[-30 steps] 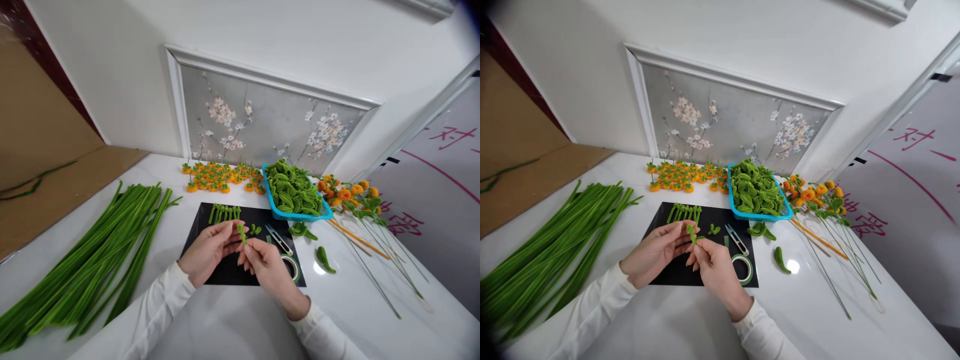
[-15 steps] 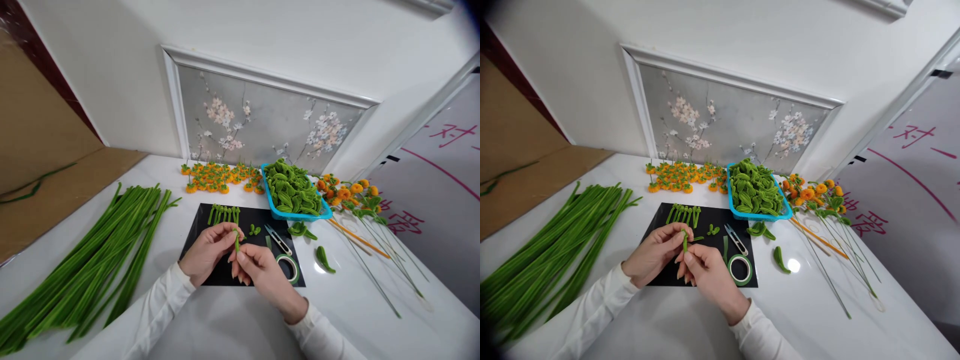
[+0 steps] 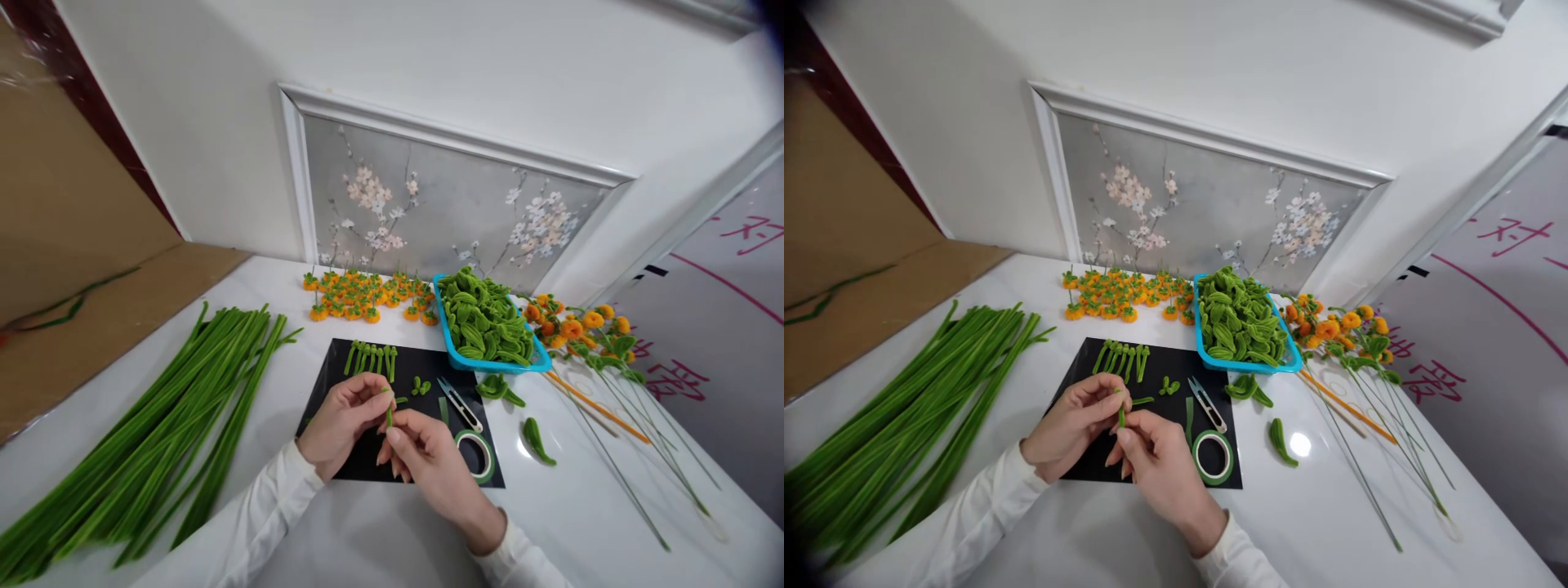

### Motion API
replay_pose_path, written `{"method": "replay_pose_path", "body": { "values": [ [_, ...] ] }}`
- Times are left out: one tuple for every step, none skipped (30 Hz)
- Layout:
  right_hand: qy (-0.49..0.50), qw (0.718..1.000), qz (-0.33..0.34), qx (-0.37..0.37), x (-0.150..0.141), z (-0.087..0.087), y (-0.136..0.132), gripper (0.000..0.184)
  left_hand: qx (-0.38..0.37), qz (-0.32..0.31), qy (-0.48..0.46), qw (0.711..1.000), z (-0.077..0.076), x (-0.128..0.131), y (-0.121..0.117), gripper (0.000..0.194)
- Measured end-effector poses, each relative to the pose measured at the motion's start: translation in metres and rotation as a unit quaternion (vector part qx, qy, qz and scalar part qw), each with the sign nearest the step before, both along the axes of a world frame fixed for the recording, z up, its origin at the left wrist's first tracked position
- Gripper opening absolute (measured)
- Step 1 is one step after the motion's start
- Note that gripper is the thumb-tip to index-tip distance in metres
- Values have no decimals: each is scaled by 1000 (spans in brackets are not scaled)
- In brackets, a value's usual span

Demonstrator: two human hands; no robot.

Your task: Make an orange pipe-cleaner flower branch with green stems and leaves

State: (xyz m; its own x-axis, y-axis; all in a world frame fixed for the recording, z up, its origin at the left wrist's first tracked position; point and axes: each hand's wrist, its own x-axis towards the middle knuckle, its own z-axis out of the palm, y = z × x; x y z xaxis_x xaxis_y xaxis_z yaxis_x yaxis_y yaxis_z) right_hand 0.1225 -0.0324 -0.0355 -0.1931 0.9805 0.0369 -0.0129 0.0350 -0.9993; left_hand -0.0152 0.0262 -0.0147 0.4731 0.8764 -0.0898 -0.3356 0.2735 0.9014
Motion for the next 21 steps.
{"method": "replay_pose_path", "body": {
  "values": [
    [-3, 1000, -3, -3, 0, 0, 0, 28, 1, 1, 2, 1000, 0, 0, 0, 13],
    [-6, 1000, -3, -6, -1, 0, 1, 30, 4, 0, 3, 1000, 0, 0, -1, 12],
    [-9, 1000, -3, -11, -1, 0, 1, 31, 7, -1, 5, 1000, 0, 1, -1, 12],
    [-10, 1000, -3, -15, -1, 0, 2, 31, 8, -2, 7, 1000, 0, 1, -1, 11],
    [-9, 1000, -4, -20, -2, 0, 2, 32, 9, -2, 10, 1000, 0, 1, -1, 10],
    [-8, 1000, -4, -23, -3, 0, 2, 31, 8, -2, 13, 1000, 0, 1, -1, 10],
    [-8, 1000, -3, -25, -3, 0, 2, 31, 6, -2, 16, 1000, 0, 2, -2, 11],
    [-9, 1000, -3, -26, -4, -1, 2, 31, 2, -2, 19, 1000, 0, 2, -2, 11],
    [-13, 1000, -4, -24, -4, -1, 2, 32, -2, -2, 19, 1000, 0, 2, -2, 13],
    [-18, 1000, -7, -20, -4, -1, 2, 32, -6, -1, 18, 1000, 0, 2, -2, 14],
    [-22, 1000, -14, -16, -5, 0, 3, 33, -9, 0, 14, 1000, 0, 1, -1, 14],
    [-23, 999, -26, -12, -5, 0, 4, 33, -13, 6, 7, 1000, 1, 1, -1, 14],
    [-19, 999, -43, -10, -4, 1, 5, 33, -18, 14, -2, 1000, 1, 0, 0, 15],
    [-13, 998, -65, -7, -4, 2, 8, 32, -24, 26, -11, 999, 3, -1, 1, 21],
    [-3, 996, -89, -6, -3, 3, 10, 32, -30, 41, -19, 999, 4, -2, 3, 27],
    [6, 994, -111, -6, -3, 4, 13, 31, -37, 58, -25, 997, 5, -3, 5, 32],
    [15, 991, -130, -8, -2, 5, 15, 31, -42, 76, -26, 996, 6, -4, 7, 33],
    [23, 989, -143, -12, -1, 6, 18, 31, -47, 93, -24, 994, 6, -5, 10, 32],
    [29, 988, -153, -17, 0, 6, 20, 32, -52, 108, -19, 993, 5, -6, 12, 30],
    [33, 986, -159, -23, 0, 7, 22, 33, -57, 121, -15, 991, 5, -7, 13, 28],
    [36, 985, -163, -29, 0, 6, 23, 35, -62, 133, -11, 989, 3, -7, 15, 26]
  ]
}}
